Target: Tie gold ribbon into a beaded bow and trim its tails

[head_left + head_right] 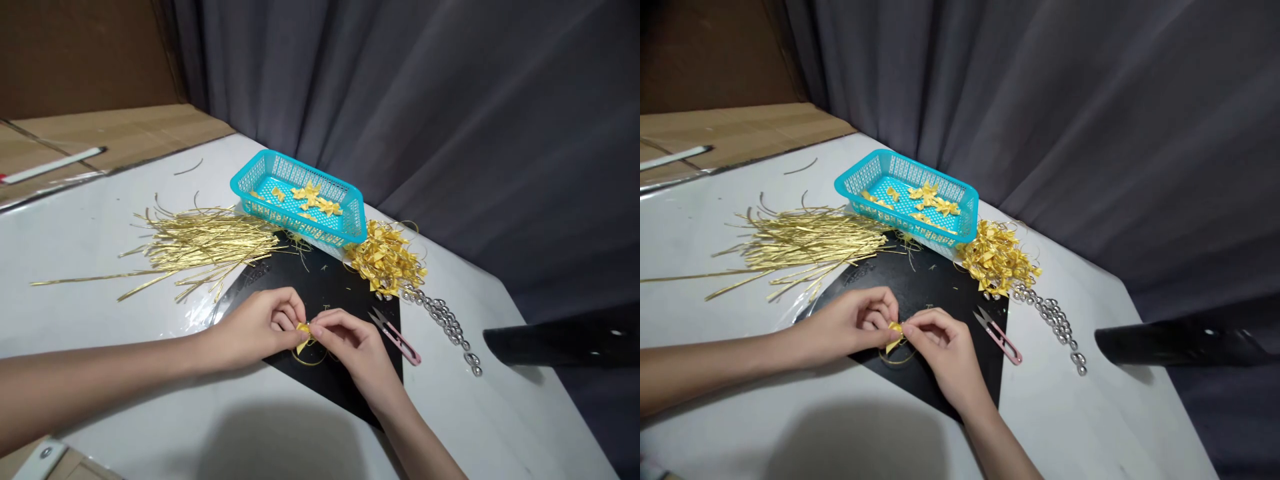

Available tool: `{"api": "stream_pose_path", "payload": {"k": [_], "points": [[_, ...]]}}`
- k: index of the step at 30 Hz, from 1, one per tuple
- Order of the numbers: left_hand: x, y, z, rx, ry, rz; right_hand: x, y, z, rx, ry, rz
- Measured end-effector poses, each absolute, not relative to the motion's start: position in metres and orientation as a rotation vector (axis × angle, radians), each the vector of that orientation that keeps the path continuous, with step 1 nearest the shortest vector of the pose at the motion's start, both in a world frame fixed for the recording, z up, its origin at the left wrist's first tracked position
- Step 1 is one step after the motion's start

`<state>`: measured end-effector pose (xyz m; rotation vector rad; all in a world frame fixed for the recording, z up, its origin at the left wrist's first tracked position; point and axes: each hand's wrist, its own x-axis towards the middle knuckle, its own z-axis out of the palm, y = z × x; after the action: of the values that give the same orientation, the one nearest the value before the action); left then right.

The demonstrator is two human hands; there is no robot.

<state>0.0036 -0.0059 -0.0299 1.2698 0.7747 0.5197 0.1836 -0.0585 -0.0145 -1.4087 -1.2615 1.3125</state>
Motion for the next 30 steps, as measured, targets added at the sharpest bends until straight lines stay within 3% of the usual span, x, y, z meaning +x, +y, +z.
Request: {"api": "stream_pose_path", "payload": {"k": [22,30], "points": [[0.0,-0.012,-0.029,1.407,0.809,0.58,0.181,-0.058,-0.01,-1.368,-1.251,1.453],[-0.001,-0.008,-0.018,1.707,0.861,0.666,0.205,-0.05,0.008,-1.469,-1.094,1.72]]}}
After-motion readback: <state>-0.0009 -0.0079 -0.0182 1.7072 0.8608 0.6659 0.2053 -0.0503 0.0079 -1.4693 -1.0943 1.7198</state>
